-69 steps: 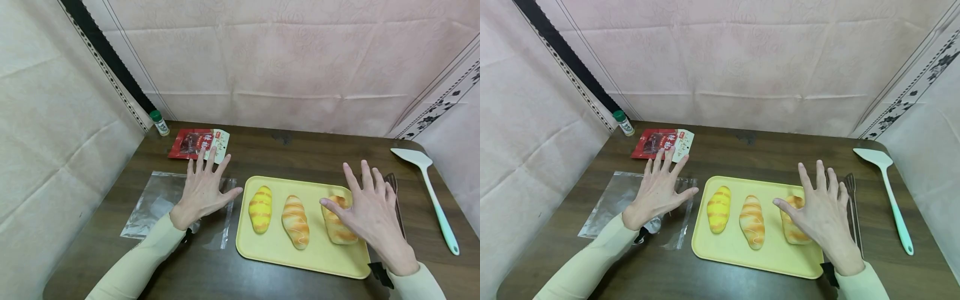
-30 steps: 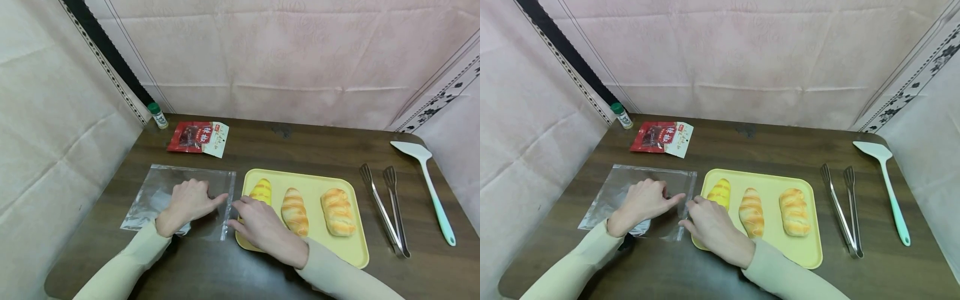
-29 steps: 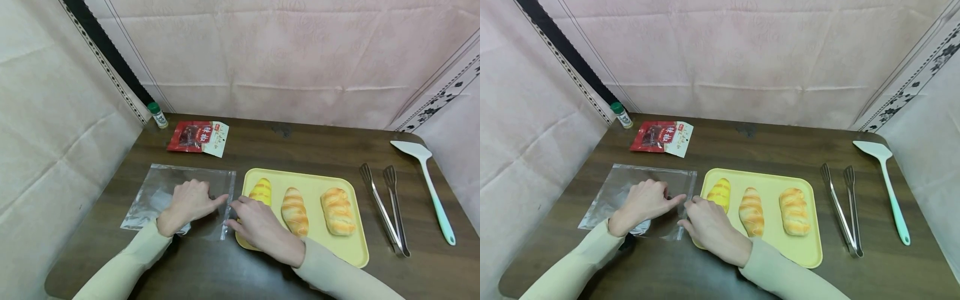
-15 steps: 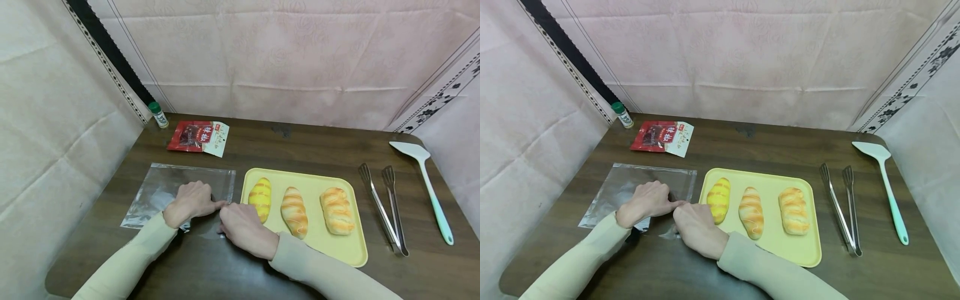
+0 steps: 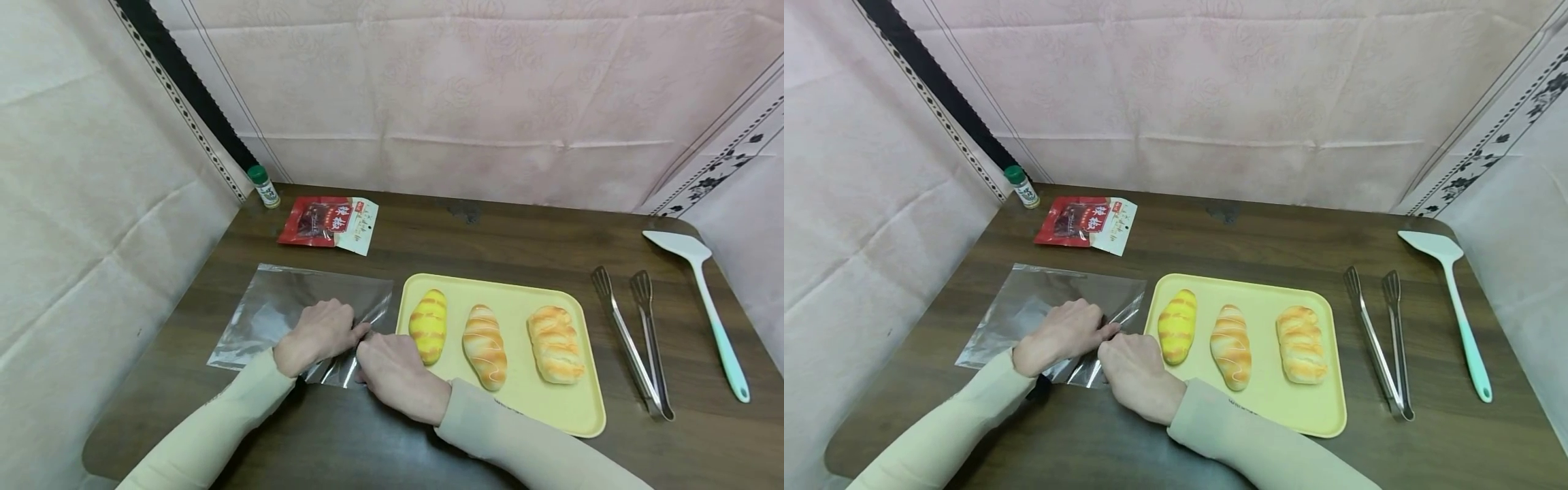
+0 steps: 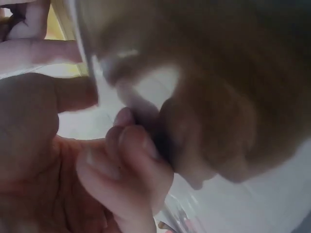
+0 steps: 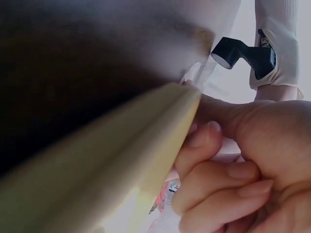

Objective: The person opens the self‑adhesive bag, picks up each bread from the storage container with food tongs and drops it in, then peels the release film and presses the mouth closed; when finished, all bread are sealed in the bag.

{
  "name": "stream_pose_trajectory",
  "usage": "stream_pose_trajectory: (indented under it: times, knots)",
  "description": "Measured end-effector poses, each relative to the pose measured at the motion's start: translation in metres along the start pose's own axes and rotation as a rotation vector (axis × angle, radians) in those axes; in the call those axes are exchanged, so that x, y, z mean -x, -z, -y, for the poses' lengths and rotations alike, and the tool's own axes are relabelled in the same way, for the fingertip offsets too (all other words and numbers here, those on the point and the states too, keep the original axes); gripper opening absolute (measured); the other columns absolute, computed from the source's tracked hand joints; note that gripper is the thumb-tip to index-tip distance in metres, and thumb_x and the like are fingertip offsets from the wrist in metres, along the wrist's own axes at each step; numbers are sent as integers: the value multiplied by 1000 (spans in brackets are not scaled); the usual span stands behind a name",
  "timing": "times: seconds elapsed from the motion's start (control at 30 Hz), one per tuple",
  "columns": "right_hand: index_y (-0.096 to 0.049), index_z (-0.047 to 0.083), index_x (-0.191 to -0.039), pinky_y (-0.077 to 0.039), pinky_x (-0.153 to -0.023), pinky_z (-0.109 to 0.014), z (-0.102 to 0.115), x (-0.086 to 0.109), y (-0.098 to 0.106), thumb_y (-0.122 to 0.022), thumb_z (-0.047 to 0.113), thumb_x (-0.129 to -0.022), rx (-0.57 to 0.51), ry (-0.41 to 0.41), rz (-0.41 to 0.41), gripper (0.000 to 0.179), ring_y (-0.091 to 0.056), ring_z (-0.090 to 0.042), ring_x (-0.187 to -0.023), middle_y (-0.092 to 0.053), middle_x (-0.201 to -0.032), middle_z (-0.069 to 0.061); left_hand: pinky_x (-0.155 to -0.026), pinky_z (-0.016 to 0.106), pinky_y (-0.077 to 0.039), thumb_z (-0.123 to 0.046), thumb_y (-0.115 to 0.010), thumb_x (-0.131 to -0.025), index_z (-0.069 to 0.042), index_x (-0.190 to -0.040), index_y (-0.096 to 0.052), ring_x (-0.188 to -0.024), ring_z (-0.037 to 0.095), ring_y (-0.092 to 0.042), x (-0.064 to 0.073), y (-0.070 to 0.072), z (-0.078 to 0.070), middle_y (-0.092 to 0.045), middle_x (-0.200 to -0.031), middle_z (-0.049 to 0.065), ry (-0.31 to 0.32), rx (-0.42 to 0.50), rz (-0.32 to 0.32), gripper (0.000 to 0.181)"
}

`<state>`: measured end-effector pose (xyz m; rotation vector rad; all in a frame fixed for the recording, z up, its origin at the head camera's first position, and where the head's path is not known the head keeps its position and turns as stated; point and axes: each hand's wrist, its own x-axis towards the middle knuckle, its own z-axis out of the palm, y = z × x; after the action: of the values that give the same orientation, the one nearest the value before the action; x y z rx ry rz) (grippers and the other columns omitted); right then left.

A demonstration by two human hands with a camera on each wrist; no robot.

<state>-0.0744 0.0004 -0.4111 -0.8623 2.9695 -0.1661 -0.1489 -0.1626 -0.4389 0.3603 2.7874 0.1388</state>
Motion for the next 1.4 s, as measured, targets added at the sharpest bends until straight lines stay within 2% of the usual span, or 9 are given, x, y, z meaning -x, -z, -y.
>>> stream_pose_trajectory:
  times: [0.17,0.4,0.53,0.67,0.87,0.97,1.03,1.17,1.4]
  knots:
    - [-66,21,-58,-47,-49,-33,-1,-1,2,-91,33,-85,-27,-5,31,38,-59,-13,-54,-66,-61,5,-54,43,-48,-36,-61,-106,-21,-73,-60,-62,19,-58,-17,-27,26,-60,-69,0,-62,9,-85,36]
    - [-69,19,-63,-48,-47,-35,0,2,2,-88,23,-84,47,3,-56,28,-64,-16,-55,-68,-64,3,-52,39,-45,-25,-67,-106,-17,-75,-56,-57,19,-55,15,13,9,-55,-65,1,-80,78,-172,33]
    - [-77,13,-90,-52,-51,-34,4,3,3,-80,14,-88,134,17,-147,4,-66,-19,-69,-71,-81,0,-52,37,-44,-25,-68,-105,-18,-73,-54,-57,18,-53,28,26,4,-52,-63,-1,-79,115,-207,35]
    - [-78,18,-113,-51,-74,-30,5,2,4,-73,16,-97,217,53,-146,17,-63,-17,-94,-72,-102,2,-53,34,-41,-21,-69,-104,-16,-73,-56,-58,18,-54,36,38,-1,-55,-64,1,-55,139,-223,34]
    - [-76,28,-121,-42,-82,-31,6,0,5,-66,22,-102,265,111,-35,23,-63,-13,-103,-74,-111,8,-51,36,-42,-18,-73,-100,-15,-81,-62,-58,16,-56,24,21,15,-60,-66,-2,-124,134,-325,22]
    - [-76,31,-122,-45,-81,-30,7,0,7,-67,22,-102,265,100,27,24,-65,-16,-101,-73,-111,4,-49,35,-43,-12,-72,-98,-13,-97,-63,-57,13,-56,19,10,24,-60,-68,-2,-220,133,-388,9]
    - [-76,33,-122,-48,-83,-31,8,0,7,-67,23,-102,271,84,57,25,-65,-17,-102,-72,-113,3,-48,32,-41,-3,-70,-95,-13,-116,-64,-56,12,-53,23,13,22,-58,-69,-2,-287,120,-397,24]
    - [-74,34,-129,-51,-91,-32,11,2,6,-66,24,-102,294,70,76,30,-65,-18,-110,-72,-124,1,-49,28,-44,9,-68,-91,-16,-142,-64,-60,13,-56,44,37,4,-66,-77,4,-357,54,-291,56]
    - [-70,35,-140,-49,-88,-32,14,2,2,-65,26,-105,298,70,107,36,-63,-18,-108,-70,-134,1,-52,32,-47,-4,-73,-92,-9,-80,-73,-59,14,-55,46,37,-5,-67,-79,3,-275,-23,-330,13]
